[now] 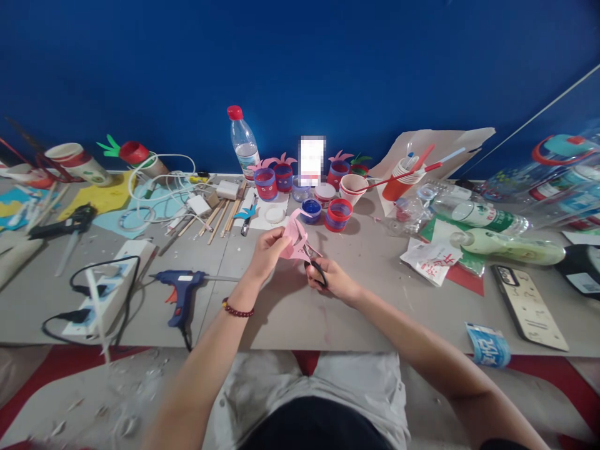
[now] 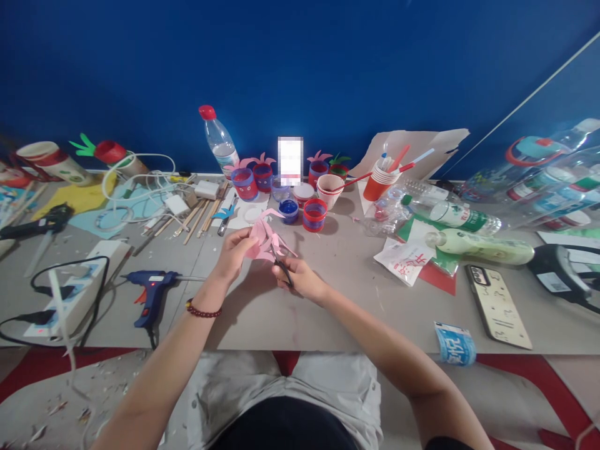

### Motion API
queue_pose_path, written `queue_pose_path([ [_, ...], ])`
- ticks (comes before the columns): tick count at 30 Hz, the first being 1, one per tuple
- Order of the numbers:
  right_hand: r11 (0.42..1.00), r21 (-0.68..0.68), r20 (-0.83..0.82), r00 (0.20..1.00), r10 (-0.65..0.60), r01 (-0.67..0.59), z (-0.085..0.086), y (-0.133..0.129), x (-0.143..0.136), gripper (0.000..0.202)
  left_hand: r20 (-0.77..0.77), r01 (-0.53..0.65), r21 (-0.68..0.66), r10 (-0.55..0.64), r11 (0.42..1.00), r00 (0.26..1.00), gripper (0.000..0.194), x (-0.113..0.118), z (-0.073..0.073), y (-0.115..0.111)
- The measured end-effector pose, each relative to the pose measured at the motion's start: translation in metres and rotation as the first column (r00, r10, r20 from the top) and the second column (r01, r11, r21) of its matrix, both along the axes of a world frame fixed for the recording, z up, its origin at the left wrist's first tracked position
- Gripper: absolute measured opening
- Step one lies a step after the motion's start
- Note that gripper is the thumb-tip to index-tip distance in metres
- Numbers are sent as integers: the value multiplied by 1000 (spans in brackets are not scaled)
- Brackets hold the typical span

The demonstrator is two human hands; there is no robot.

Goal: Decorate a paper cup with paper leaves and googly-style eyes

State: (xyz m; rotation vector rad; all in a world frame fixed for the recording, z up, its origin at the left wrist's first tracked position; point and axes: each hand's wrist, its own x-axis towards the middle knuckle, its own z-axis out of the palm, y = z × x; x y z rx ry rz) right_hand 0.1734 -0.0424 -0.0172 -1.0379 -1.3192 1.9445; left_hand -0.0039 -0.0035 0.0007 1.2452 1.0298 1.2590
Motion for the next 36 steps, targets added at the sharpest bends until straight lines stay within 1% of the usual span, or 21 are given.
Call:
queue_pose_path([
  [9, 1000, -9, 5, 1000, -3, 3, -4, 1, 0, 50, 19, 10, 6, -10, 1000, 1000, 23, -1, -3, 1],
  [15, 1000, -7, 9, 1000, -9, 9, -6, 1, 0, 48, 16, 16, 10, -16, 1000, 1000, 22, -1, -2, 1],
  [23, 1000, -12, 7, 1000, -18, 18, -3, 0, -1, 48, 33, 7, -10, -7, 1000, 999, 21, -2, -3, 1],
  [30, 999, -22, 8, 1000, -26, 26, 1, 0, -1, 45, 22, 12, 0, -12, 1000, 1000, 23, -3, -4, 2],
  [36, 999, -28, 13, 999, -39, 39, 3, -1, -2, 48, 30, 11, 7, -11, 1000, 1000, 24, -3, -3, 3],
])
